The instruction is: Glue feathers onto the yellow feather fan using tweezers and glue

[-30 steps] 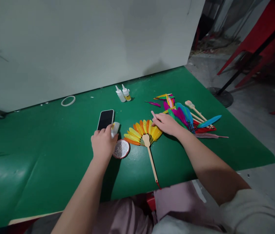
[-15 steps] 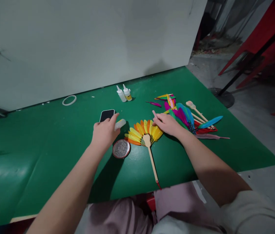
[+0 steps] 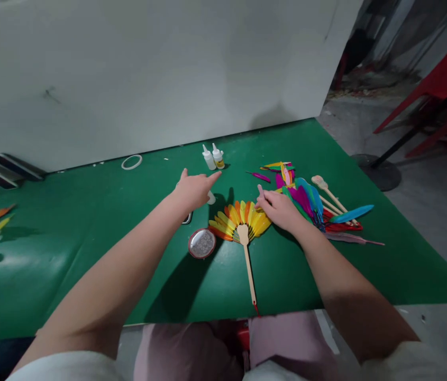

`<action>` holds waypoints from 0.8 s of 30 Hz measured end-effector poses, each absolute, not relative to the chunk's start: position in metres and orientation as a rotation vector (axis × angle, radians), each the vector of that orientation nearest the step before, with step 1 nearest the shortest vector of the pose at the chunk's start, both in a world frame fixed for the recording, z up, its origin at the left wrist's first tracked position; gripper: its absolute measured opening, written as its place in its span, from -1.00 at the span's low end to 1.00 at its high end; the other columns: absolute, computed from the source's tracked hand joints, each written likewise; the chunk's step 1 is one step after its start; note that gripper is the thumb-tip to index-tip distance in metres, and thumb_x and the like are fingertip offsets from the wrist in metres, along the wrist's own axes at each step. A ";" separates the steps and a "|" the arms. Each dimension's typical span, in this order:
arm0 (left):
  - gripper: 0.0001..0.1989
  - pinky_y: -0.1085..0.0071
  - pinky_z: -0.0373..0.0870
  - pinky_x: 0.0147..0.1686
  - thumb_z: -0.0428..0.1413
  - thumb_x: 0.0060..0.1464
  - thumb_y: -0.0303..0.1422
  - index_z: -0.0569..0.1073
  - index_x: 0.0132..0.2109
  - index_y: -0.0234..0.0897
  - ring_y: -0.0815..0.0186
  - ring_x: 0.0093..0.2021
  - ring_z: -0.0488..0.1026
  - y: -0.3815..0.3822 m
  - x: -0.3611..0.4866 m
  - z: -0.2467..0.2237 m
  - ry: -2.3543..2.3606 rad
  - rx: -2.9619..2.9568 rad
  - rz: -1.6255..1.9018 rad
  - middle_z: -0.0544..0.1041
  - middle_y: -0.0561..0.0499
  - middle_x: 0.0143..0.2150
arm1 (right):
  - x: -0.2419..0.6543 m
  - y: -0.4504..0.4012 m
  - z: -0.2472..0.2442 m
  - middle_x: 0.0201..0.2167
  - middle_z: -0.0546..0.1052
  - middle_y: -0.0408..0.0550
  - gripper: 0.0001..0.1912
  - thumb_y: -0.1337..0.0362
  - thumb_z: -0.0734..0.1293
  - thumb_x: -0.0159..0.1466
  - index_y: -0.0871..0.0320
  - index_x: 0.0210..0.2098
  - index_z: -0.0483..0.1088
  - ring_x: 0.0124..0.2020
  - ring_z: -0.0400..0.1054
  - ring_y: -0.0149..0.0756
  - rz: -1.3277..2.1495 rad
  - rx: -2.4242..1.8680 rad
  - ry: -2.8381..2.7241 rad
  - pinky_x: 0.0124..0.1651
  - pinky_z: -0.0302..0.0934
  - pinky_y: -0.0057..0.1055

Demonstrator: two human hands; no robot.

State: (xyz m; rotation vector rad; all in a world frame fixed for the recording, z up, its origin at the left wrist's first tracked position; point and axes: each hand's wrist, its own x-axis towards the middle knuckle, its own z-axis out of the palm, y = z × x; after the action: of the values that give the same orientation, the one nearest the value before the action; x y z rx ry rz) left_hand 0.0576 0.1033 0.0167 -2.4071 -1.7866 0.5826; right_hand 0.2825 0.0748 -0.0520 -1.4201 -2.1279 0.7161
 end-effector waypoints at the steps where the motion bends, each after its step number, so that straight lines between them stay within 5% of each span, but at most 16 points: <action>1: -0.26 -0.14 0.00 0.09 0.07 -0.01 -0.44 -0.03 0.29 -0.12 0.08 -0.08 0.41 0.103 0.058 0.018 -1.800 -2.410 0.582 0.45 -0.14 -0.08 | 0.283 0.075 -0.052 -0.36 0.49 0.00 -0.71 0.25 0.08 0.29 0.17 -0.41 0.37 -0.33 0.33 -0.30 0.716 -1.413 -2.125 -0.30 0.09 -0.44; 5: -0.20 -0.12 -0.01 0.10 0.16 -0.05 -0.26 -0.02 0.28 -0.09 0.03 0.02 0.33 0.100 0.048 0.029 -1.798 -2.460 0.262 0.39 -0.15 0.03 | 0.284 0.075 -0.053 -0.36 0.51 0.00 -0.71 0.24 0.10 0.28 0.16 -0.42 0.38 -0.34 0.35 -0.30 0.723 -1.406 -2.099 -0.32 0.10 -0.45; 10: -0.41 0.21 0.26 0.00 -0.04 0.13 -0.18 0.04 0.24 -0.30 0.15 0.06 0.31 0.100 0.001 0.018 -2.086 -1.946 -0.838 0.34 -0.22 0.07 | 0.288 0.076 -0.051 -0.38 0.53 -0.03 -0.70 0.23 0.09 0.27 0.16 -0.42 0.39 -0.33 0.37 -0.28 0.708 -1.390 -1.990 -0.29 0.12 -0.42; 16: -0.28 0.13 0.32 -0.11 0.00 0.03 -0.06 0.08 0.23 -0.41 -0.05 0.01 0.35 0.093 -0.016 -0.041 -2.599 -1.908 -0.231 0.37 -0.37 0.02 | 0.292 0.075 -0.049 -0.37 0.54 -0.03 -0.67 0.21 0.10 0.26 0.15 -0.46 0.41 -0.28 0.39 -0.27 0.687 -1.340 -1.896 -0.23 0.15 -0.41; 24: -0.24 0.04 0.31 -0.14 0.03 0.00 -0.12 0.01 0.27 -0.38 -0.14 0.00 0.34 0.103 0.003 -0.054 -2.652 -1.764 -0.193 0.39 -0.43 -0.03 | 0.295 0.075 -0.050 -0.38 0.54 -0.03 -0.66 0.19 0.10 0.26 0.15 -0.44 0.44 -0.34 0.39 -0.29 0.652 -1.360 -1.905 -0.31 0.15 -0.42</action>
State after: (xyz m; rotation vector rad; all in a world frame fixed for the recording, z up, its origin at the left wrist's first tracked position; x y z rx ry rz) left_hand 0.0025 0.1026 -0.0541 -1.7635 -2.6523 -0.1929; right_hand 0.2948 0.0747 -0.0500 -1.3604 -1.9054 0.6522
